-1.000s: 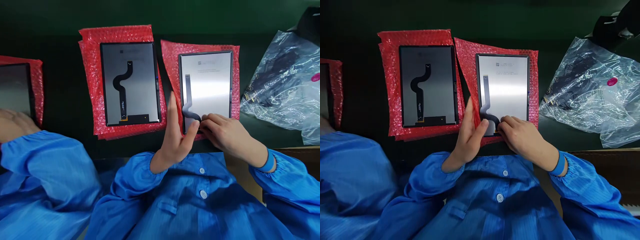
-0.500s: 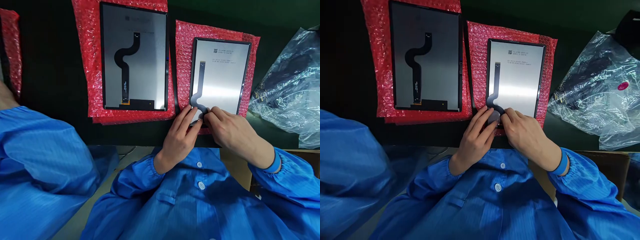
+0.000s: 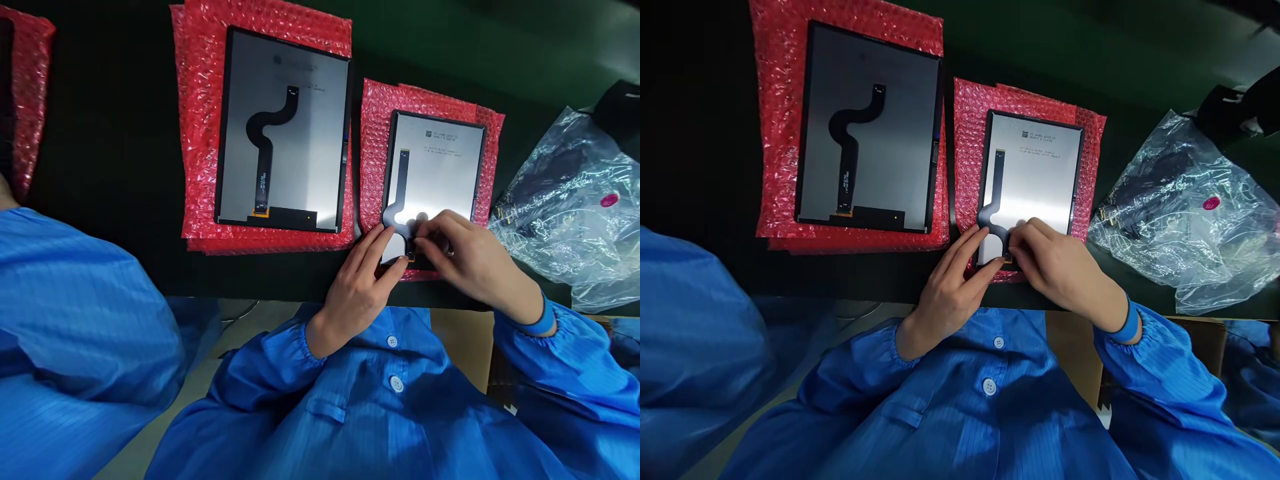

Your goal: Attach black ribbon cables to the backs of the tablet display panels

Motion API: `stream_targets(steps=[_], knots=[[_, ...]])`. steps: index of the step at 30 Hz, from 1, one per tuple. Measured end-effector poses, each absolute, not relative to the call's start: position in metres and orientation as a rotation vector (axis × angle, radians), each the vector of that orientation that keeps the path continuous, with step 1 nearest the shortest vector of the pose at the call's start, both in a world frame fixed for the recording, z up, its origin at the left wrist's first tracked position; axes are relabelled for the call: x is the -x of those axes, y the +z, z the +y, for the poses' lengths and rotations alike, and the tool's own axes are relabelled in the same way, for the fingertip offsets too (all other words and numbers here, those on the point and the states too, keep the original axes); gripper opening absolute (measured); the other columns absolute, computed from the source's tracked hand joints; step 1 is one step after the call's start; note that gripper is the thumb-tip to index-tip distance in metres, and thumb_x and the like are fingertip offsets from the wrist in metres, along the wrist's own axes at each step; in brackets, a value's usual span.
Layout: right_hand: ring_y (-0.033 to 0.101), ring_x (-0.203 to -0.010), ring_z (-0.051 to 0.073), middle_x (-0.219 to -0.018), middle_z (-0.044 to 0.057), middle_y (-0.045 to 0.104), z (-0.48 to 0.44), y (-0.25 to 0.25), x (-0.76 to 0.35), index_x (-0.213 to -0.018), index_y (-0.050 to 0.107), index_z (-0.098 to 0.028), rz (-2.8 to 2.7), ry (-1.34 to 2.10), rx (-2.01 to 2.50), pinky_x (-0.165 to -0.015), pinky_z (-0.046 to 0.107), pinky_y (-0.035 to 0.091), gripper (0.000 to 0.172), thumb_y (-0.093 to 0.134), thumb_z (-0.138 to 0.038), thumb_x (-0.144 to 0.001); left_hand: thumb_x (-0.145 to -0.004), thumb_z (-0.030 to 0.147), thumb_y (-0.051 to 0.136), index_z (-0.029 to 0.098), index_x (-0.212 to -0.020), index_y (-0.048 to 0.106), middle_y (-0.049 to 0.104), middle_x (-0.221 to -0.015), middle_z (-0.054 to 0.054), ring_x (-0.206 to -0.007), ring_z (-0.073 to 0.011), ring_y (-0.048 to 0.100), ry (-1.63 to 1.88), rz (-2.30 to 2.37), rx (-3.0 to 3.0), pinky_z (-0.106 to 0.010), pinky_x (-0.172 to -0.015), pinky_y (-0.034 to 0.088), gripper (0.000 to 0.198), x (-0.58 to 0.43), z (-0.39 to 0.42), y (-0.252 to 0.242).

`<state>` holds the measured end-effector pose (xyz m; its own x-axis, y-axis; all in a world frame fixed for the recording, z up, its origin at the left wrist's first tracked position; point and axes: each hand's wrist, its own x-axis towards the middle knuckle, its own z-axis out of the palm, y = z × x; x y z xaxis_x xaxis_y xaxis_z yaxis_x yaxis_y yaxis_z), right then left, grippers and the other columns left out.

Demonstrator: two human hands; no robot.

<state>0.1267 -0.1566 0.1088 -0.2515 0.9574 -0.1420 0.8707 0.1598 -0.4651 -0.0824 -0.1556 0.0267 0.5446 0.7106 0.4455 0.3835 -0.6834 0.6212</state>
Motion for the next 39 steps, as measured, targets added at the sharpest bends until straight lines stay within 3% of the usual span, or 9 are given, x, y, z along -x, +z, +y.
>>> stream_targets(steps=[5, 14, 19, 23, 27, 30, 34, 37, 39], knots=[[0.063, -0.073, 0.021, -0.096, 0.006, 0.067, -0.143, 0.097, -0.120, -0.102, 0.063, -0.020, -2.144, 0.574, 1.993, -0.062, 0.032, 0.043, 0.023, 0.069, -0.041, -0.098, -0.101, 0.011, 0.056, 0.018, -0.125, 0.070, 0.054, -0.155, -0.017, -0.148, -0.0330, 0.051, 0.962, 0.904, -2.320, -0.051, -0.116, 0.055, 0.029, 0.083, -0.156, 0.026], [0.057, -0.061, 0.018, -0.074, 0.002, 0.064, -0.134, 0.094, -0.114, -0.080, 0.060, -0.021, -1.738, 0.763, 1.956, -0.056, 0.029, 0.040, 0.025, 0.068, -0.043, -0.091, -0.100, 0.012, 0.059, 0.020, -0.125, 0.069, 0.048, -0.159, -0.018, -0.145, -0.0342, 0.054, 0.960, 0.931, -2.321, -0.051, -0.111, 0.059, 0.028, 0.083, -0.157, 0.025], [0.057, -0.058, 0.016, -0.070, 0.000, 0.062, -0.140, 0.107, -0.119, -0.091, 0.062, -0.021, -1.229, 0.999, 1.823, -0.052, 0.027, 0.046, 0.035, 0.081, -0.049, -0.083, -0.099, 0.012, 0.058, 0.019, -0.127, 0.068, 0.053, -0.153, -0.020, -0.142, -0.0336, 0.057, 0.938, 0.909, -2.306, -0.050, -0.110, 0.059, 0.030, 0.087, -0.156, 0.026], [0.055, -0.055, 0.013, -0.068, -0.006, 0.061, -0.168, 0.116, -0.122, -0.108, 0.057, -0.023, -0.977, 1.364, 1.559, -0.050, 0.023, 0.047, 0.052, 0.094, -0.041, -0.075, -0.101, 0.020, 0.060, 0.018, -0.152, 0.048, 0.052, -0.156, -0.022, -0.146, -0.0317, 0.053, 0.931, 0.921, -2.180, -0.048, -0.115, 0.055, 0.052, 0.091, -0.153, 0.028], [0.054, -0.055, 0.009, -0.070, -0.006, 0.061, -0.200, 0.109, -0.123, -0.116, 0.055, -0.020, -0.878, 1.883, 1.207, -0.051, 0.018, 0.045, 0.055, 0.094, -0.033, -0.079, -0.099, 0.023, 0.067, 0.015, -0.165, 0.022, 0.049, -0.159, -0.025, -0.152, -0.0328, 0.046, 1.159, 0.879, -2.211, -0.051, -0.118, 0.052, 0.081, 0.092, -0.145, 0.036], [0.053, -0.056, 0.007, -0.072, -0.006, 0.061, -0.212, 0.100, -0.124, -0.118, 0.057, -0.019, -0.838, 2.051, 1.047, -0.054, 0.015, 0.044, 0.054, 0.094, -0.027, -0.080, -0.099, 0.019, 0.065, 0.020, -0.156, 0.043, 0.058, -0.153, -0.019, -0.151, -0.0310, 0.048, 1.252, 0.698, -2.338, -0.051, -0.118, 0.052, 0.061, 0.091, -0.137, 0.044], [0.044, -0.045, 0.006, -0.064, -0.007, 0.056, -0.211, 0.093, -0.127, -0.114, 0.063, -0.018, -0.757, 2.015, 0.894, -0.043, 0.014, 0.036, 0.045, 0.091, -0.037, -0.085, -0.103, 0.020, 0.059, 0.020, -0.123, 0.069, 0.079, -0.121, -0.009, -0.123, -0.0250, 0.071, 1.159, 0.594, -2.266, -0.040, -0.100, 0.062, 0.022, 0.086, -0.130, 0.051], [0.042, -0.042, 0.008, -0.060, -0.004, 0.056, -0.204, 0.089, -0.131, -0.112, 0.069, -0.018, -0.706, 1.803, 0.942, -0.040, 0.018, 0.036, 0.039, 0.077, -0.052, -0.096, -0.104, 0.026, 0.059, 0.018, -0.107, 0.075, 0.082, -0.099, -0.006, -0.092, -0.0190, 0.078, 1.037, 0.740, -1.903, -0.031, -0.083, 0.063, 0.018, 0.079, -0.126, 0.059], [0.047, -0.044, 0.010, -0.063, -0.001, 0.061, -0.199, 0.085, -0.132, -0.108, 0.072, -0.018, -0.693, 1.674, 1.042, -0.042, 0.020, 0.039, 0.034, 0.070, -0.050, -0.101, -0.104, 0.033, 0.059, 0.018, -0.099, 0.078, 0.082, -0.092, -0.006, -0.082, -0.0175, 0.077, 0.873, 0.832, -1.597, -0.028, -0.075, 0.062, 0.024, 0.074, -0.123, 0.065]])
